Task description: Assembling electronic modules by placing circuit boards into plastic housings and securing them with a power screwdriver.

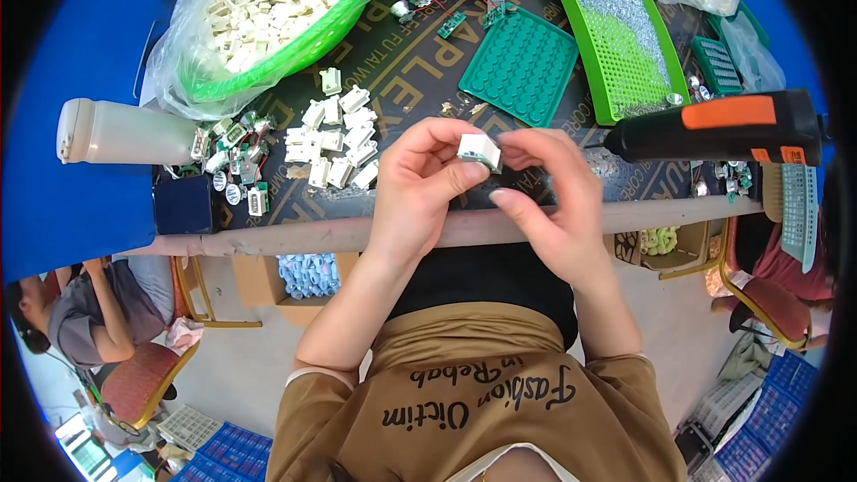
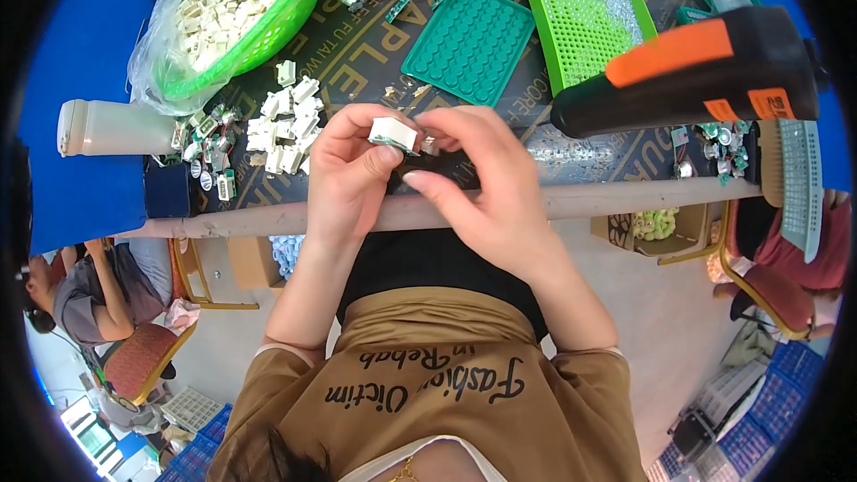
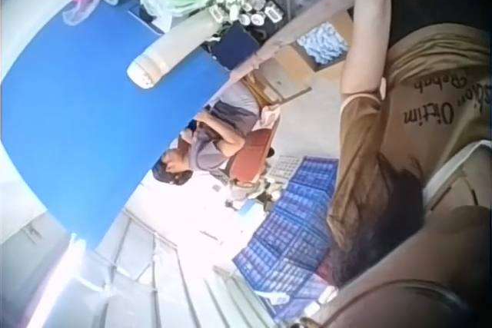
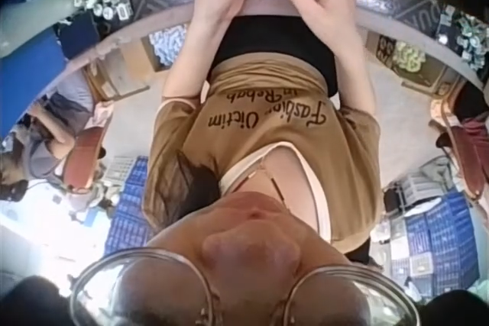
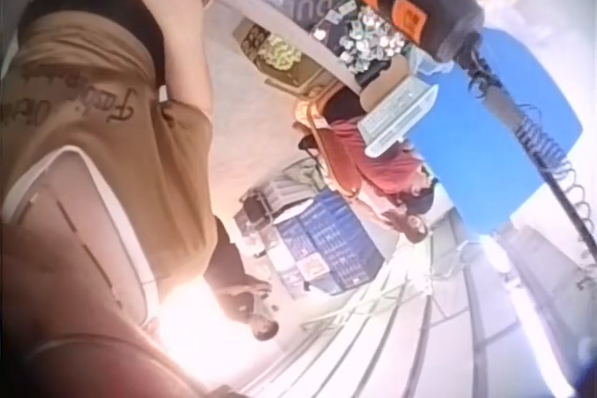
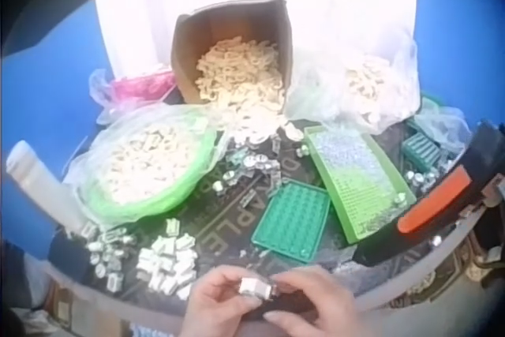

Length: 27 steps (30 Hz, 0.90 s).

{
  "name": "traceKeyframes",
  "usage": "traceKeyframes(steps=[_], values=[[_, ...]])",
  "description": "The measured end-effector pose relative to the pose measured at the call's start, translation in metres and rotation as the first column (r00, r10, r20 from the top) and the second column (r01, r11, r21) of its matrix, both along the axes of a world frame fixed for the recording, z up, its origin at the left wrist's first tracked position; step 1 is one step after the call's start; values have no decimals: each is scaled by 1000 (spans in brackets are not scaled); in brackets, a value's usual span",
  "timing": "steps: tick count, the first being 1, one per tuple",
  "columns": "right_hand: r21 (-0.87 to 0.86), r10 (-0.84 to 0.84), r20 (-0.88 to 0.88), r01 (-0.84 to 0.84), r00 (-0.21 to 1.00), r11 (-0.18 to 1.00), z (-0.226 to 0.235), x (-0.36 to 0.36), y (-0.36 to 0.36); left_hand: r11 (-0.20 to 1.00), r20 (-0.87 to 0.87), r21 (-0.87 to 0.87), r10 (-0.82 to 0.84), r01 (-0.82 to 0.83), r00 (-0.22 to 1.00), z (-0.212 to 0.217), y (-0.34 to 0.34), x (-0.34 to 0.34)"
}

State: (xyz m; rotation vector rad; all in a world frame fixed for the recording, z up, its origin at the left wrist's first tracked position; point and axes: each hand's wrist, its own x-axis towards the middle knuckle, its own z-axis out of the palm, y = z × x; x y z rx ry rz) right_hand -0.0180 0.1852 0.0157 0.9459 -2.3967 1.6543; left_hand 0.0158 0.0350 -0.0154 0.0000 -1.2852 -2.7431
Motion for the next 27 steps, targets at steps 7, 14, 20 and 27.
traceKeyframes(steps=[7, 14, 20, 27], values=[[-109, -19, 74, 27, 997, 994, -11, 0, -9, 998, 8, 58, -9, 9, 1000, 7, 0, 2], [-11, -64, -225, 64, 972, 998, -12, -2, -10, 998, -68, 53, -15, 19, 998, 2, 0, 0], [-55, -61, -278, 48, 959, 997, -14, -5, -10, 998, -91, 58, -31, 36, 995, 2, 1, -1], [-65, -48, -266, 32, 963, 997, -14, -5, -12, 998, -74, 61, -30, 34, 997, 1, 1, 0]])
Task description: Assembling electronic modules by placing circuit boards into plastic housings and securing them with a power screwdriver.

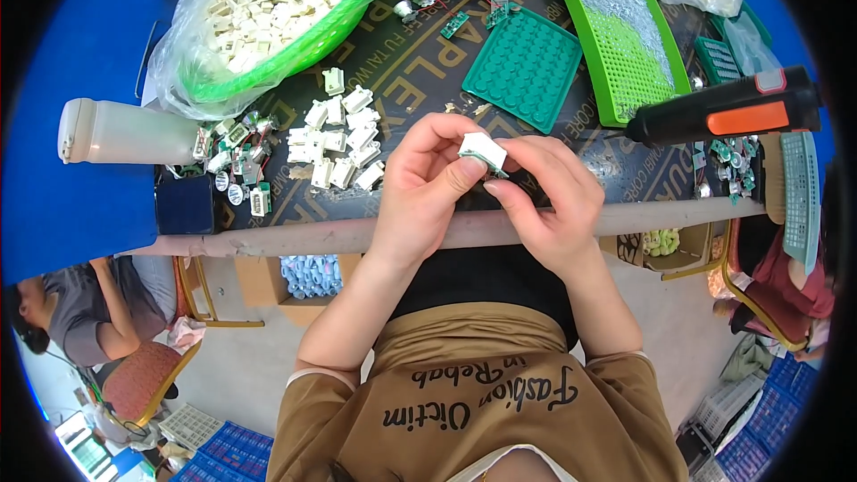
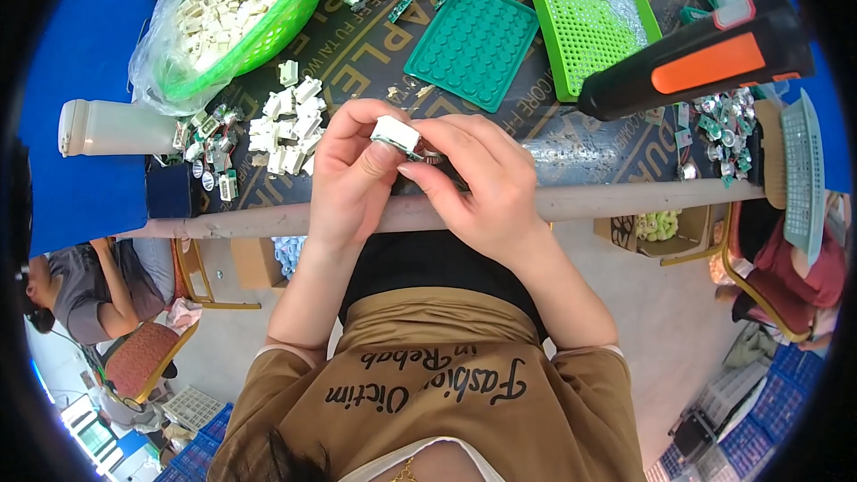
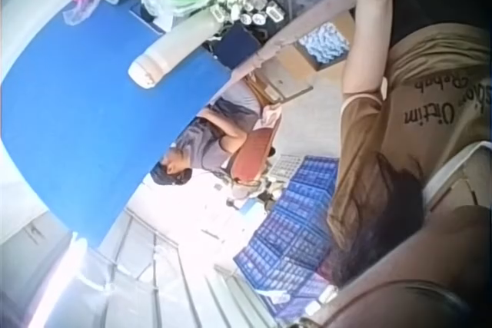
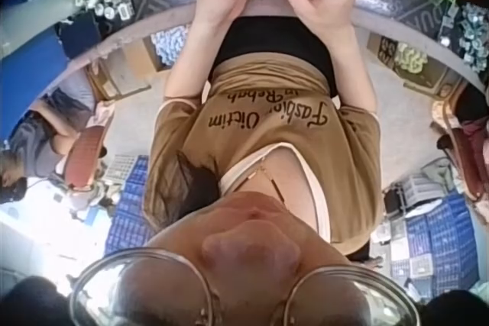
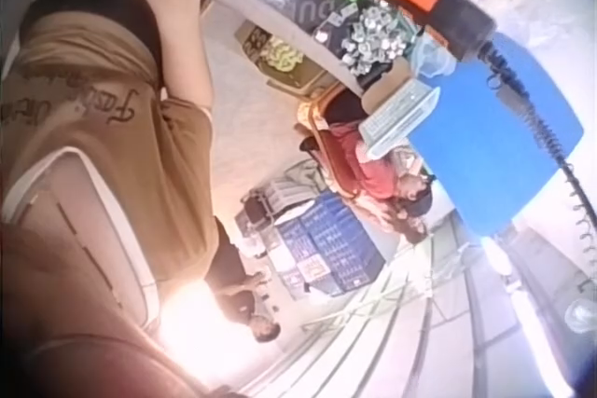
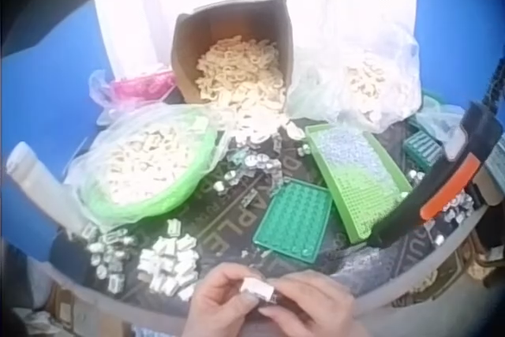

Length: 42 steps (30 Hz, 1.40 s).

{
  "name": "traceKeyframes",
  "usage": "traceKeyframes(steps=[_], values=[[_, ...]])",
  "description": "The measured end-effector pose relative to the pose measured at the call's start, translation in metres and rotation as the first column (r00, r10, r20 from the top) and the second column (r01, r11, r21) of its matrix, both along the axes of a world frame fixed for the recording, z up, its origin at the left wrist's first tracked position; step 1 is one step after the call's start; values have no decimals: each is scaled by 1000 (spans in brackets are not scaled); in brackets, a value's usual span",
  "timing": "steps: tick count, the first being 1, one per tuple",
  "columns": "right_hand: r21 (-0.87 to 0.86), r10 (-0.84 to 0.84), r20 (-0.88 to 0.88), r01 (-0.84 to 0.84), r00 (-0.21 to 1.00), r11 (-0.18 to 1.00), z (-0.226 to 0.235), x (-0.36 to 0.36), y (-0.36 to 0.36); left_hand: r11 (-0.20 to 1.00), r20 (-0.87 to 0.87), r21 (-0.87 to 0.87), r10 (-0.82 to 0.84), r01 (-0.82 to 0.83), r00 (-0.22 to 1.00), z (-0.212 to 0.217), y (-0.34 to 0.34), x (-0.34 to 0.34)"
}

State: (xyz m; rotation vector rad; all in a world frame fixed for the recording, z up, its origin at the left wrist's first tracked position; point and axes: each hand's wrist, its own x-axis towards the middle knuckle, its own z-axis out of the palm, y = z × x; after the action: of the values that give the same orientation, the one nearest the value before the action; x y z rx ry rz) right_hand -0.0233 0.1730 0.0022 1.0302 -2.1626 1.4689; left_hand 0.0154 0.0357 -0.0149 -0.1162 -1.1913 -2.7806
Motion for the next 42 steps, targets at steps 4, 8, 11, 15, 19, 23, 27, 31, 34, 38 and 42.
traceKeyframes(steps=[4, 8, 11, 15, 19, 23, 27, 31, 34, 38, 42], values=[[-3, -13, -8, 13, 1000, 1000, -1, 1, 0, 1000, 16, 9, -14, 14, 1000, 0, 0, 0], [10, -26, -14, 27, 1000, 1000, -1, 3, 1, 1000, 11, -12, -20, 20, 1000, -2, -1, 0], [1, -17, -24, 17, 1000, 1000, 0, 2, 0, 999, 3, 0, -38, 38, 999, 0, -1, 0], [2, -6, -20, 6, 1000, 1000, 0, 2, 0, 999, 7, 9, -33, 33, 999, -2, -1, 0], [12, -13, -20, 13, 1000, 1000, 0, 2, 0, 1000, 10, 1, -26, 26, 1000, -2, -1, 0], [16, -18, -62, 19, 998, 1000, -5, 1, 3, 999, 42, -37, 9, -8, 999, 1, -1, 3], [14, -15, -49, 15, 999, 1000, -5, 2, 3, 999, 49, -49, 24, -22, 999, 0, -1, 3], [19, -19, -52, 20, 998, 1000, -4, 2, 3, 1000, 52, -18, 9, -8, 999, 2, 0, 3], [28, -15, -29, 16, 999, 999, 0, 3, 1, 1000, 15, -16, -17, 17, 1000, -2, -2, 1], [16, -22, -28, 23, 999, 1000, -1, 3, 2, 1000, 28, -14, -20, 21, 999, -1, -1, 1], [27, -25, -19, 25, 1000, 999, -1, 4, 1, 1000, 30, -10, -17, 18, 999, -1, -1, 1]])
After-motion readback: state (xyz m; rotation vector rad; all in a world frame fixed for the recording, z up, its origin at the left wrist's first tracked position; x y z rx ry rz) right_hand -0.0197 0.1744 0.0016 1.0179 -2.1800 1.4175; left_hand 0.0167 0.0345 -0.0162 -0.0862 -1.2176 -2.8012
